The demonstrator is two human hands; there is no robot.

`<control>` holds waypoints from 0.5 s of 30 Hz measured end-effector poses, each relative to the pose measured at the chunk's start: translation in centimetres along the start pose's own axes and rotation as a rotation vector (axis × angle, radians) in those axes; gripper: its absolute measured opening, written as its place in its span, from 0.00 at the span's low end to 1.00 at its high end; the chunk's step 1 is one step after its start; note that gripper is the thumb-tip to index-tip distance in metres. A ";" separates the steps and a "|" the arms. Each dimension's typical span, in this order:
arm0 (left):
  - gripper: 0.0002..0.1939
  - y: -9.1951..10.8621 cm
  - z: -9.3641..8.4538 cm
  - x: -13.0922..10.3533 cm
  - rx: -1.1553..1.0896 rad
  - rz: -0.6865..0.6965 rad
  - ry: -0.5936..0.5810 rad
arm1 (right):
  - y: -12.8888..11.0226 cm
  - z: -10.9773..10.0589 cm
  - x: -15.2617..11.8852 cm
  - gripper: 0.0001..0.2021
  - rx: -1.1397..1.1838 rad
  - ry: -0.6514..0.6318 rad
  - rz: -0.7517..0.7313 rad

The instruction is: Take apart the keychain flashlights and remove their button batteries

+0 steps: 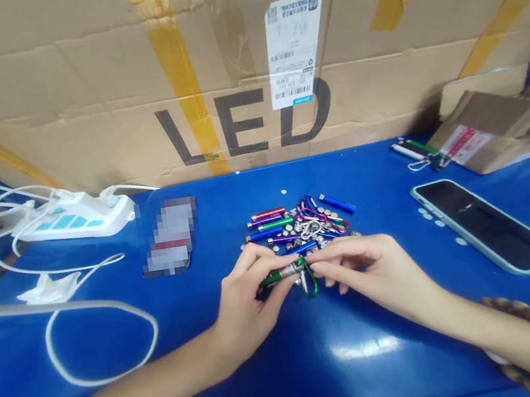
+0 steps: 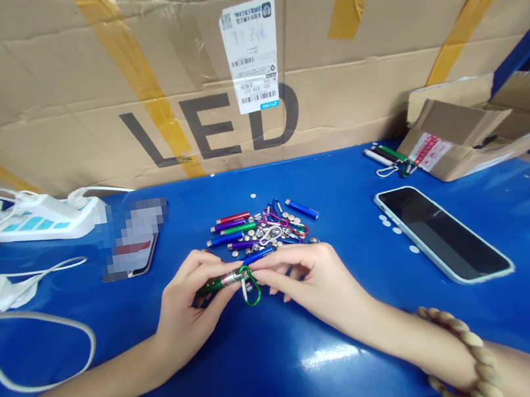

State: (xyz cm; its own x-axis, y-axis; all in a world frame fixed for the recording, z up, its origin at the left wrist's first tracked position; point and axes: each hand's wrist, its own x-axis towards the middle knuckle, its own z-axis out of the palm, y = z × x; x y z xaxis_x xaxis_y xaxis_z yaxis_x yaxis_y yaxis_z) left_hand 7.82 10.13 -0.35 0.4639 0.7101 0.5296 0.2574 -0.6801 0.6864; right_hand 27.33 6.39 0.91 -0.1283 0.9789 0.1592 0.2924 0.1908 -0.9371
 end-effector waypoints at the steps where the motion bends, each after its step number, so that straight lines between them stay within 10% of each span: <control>1: 0.08 0.0 0.0 0.0 -0.006 0.009 0.008 | 0.0 0.0 0.0 0.10 0.007 -0.009 0.025; 15: 0.08 0.2 -0.3 0.1 -0.087 0.067 -0.075 | -0.3 0.5 0.0 0.17 0.151 -0.166 0.142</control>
State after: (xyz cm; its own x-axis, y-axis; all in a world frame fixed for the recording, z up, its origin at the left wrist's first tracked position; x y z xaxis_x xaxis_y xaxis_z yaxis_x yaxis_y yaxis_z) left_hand 7.67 10.12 0.03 0.5405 0.6455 0.5396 0.1507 -0.7053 0.6927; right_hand 26.75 6.34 1.04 -0.2537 0.9671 -0.0189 0.1751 0.0267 -0.9842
